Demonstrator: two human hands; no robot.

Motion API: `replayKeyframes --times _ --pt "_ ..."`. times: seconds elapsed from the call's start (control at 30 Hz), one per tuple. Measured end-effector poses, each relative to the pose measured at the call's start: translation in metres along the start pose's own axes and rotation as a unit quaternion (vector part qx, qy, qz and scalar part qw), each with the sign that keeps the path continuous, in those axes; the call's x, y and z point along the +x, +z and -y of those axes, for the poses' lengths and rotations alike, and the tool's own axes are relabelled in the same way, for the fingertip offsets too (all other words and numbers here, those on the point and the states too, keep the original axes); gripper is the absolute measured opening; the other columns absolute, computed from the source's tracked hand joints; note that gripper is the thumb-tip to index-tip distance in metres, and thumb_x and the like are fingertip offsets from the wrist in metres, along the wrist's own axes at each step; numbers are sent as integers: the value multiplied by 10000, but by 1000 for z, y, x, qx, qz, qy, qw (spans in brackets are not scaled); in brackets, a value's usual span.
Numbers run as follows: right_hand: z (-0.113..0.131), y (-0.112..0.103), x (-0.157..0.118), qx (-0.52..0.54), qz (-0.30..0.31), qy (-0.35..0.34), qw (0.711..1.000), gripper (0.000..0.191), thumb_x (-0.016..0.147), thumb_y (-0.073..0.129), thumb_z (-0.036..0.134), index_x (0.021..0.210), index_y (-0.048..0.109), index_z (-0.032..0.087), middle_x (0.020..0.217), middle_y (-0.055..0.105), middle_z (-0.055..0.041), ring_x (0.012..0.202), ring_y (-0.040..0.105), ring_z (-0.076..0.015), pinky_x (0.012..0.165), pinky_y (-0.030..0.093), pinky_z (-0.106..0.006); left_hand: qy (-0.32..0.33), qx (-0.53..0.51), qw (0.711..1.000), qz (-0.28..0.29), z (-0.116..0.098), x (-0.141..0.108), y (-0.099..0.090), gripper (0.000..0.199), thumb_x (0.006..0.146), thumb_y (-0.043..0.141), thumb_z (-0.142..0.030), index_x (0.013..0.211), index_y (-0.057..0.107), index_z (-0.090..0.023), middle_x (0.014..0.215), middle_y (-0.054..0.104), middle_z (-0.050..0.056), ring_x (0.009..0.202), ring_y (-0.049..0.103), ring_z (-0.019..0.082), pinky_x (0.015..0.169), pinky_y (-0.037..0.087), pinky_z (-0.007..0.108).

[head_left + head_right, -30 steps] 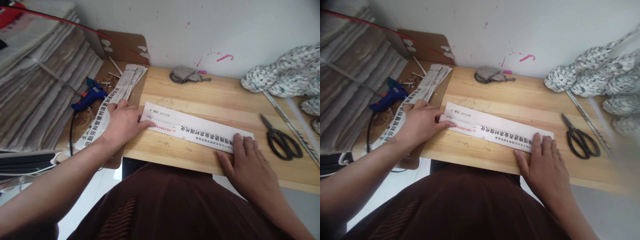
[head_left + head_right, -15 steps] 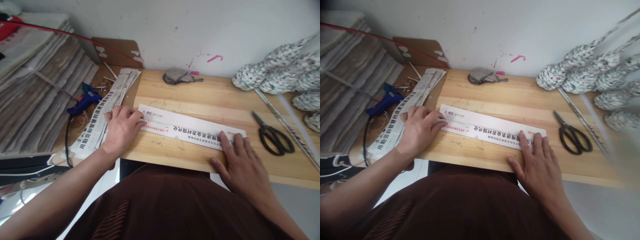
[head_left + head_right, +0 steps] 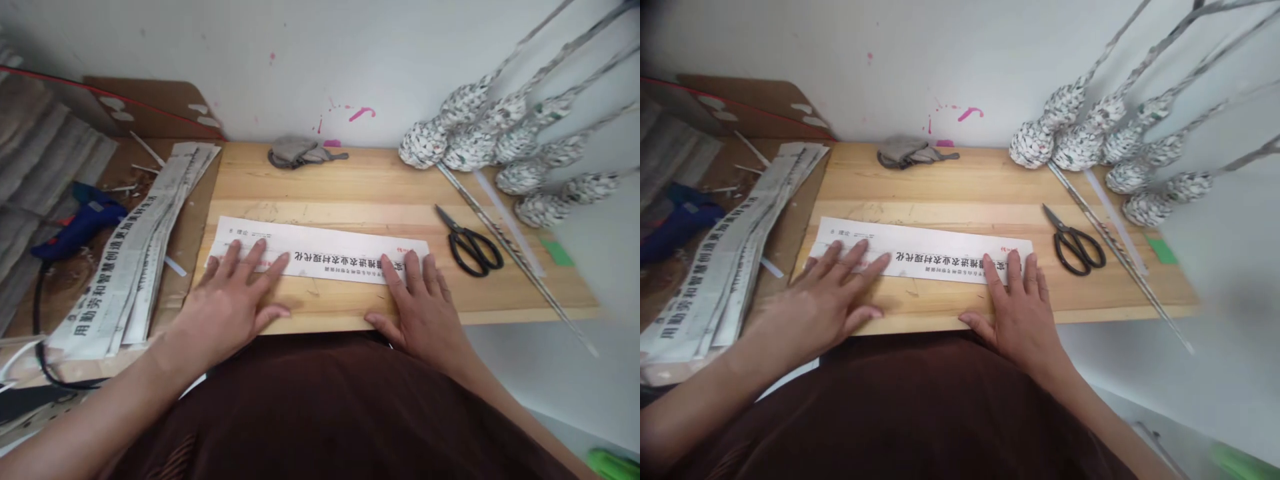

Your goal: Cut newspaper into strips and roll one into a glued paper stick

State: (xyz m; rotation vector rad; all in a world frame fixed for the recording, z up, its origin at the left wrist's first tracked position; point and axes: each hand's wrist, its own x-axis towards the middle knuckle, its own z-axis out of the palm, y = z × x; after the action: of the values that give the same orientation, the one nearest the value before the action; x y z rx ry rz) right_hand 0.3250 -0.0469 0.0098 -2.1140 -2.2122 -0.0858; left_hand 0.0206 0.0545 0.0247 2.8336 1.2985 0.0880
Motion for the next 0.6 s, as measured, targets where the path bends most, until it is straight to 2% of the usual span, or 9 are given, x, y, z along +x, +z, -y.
replayKeyframes --times 0.1,0.17,0.23,0.33,0.4,0.47,0.53,0.6 --pt "0 2 0 7 -8 -18 1000 1017 851 333 796 1575 143 107 1601 227 -262 1481 115 -477 1138 190 -668 -10 -4 999 36 -15 5 1 905 757 602 -721 1535 320 -355 1635 199 170 1402 128 633 994 213 827" --pt "3 2 3 21 -2 -51 998 1086 840 331 811 1567 107 35 1587 248 -284 1498 113 -422 1178 163 -615 -7 -9 999 45 -17 7 3 967 706 601 -772 1536 286 -389 1644 150 172 1384 102 666 960 186 859" --pt "11 1 10 46 19 -91 995 1138 821 341 827 1544 148 -31 1582 244 -301 1505 115 -394 1206 160 -552 0 -11 999 50 -17 8 3 990 685 590 -798 1534 274 -402 1650 106 175 1377 81 679 941 178 872" --pt "37 -2 26 97 55 -160 981 1155 801 322 850 1528 219 -42 1601 195 -284 1507 74 -400 1221 127 -534 -1 -8 999 52 -16 8 5 970 697 580 -796 1532 291 -395 1655 64 171 1377 51 683 935 166 876" --pt "59 -4 38 129 59 -209 968 1144 802 304 855 1547 194 -7 1620 175 -244 1512 36 -390 1226 84 -539 -6 -6 999 46 -16 7 8 956 718 582 -775 1537 299 -372 1657 66 165 1389 41 668 960 152 866" --pt "76 -6 48 143 54 -229 961 1173 808 308 849 1533 166 -61 1618 150 -267 1520 26 -352 1240 59 -481 -12 -8 999 32 -16 5 10 961 725 598 -752 1545 298 -350 1658 94 153 1408 46 640 1002 132 843" --pt "82 -7 52 153 48 -231 960 1156 817 310 840 1529 179 -61 1616 162 -266 1523 29 -332 1243 46 -466 -16 -11 1000 17 -14 2 12 940 747 608 -716 1549 291 -340 1655 139 141 1425 73 608 1044 127 814" --pt "73 -7 48 165 50 -216 961 1134 819 305 842 1531 207 -35 1616 179 -256 1523 48 -333 1242 68 -475 -19 -9 1000 10 -9 -1 12 877 805 589 -655 1556 257 -347 1648 176 135 1437 102 579 1069 148 786"
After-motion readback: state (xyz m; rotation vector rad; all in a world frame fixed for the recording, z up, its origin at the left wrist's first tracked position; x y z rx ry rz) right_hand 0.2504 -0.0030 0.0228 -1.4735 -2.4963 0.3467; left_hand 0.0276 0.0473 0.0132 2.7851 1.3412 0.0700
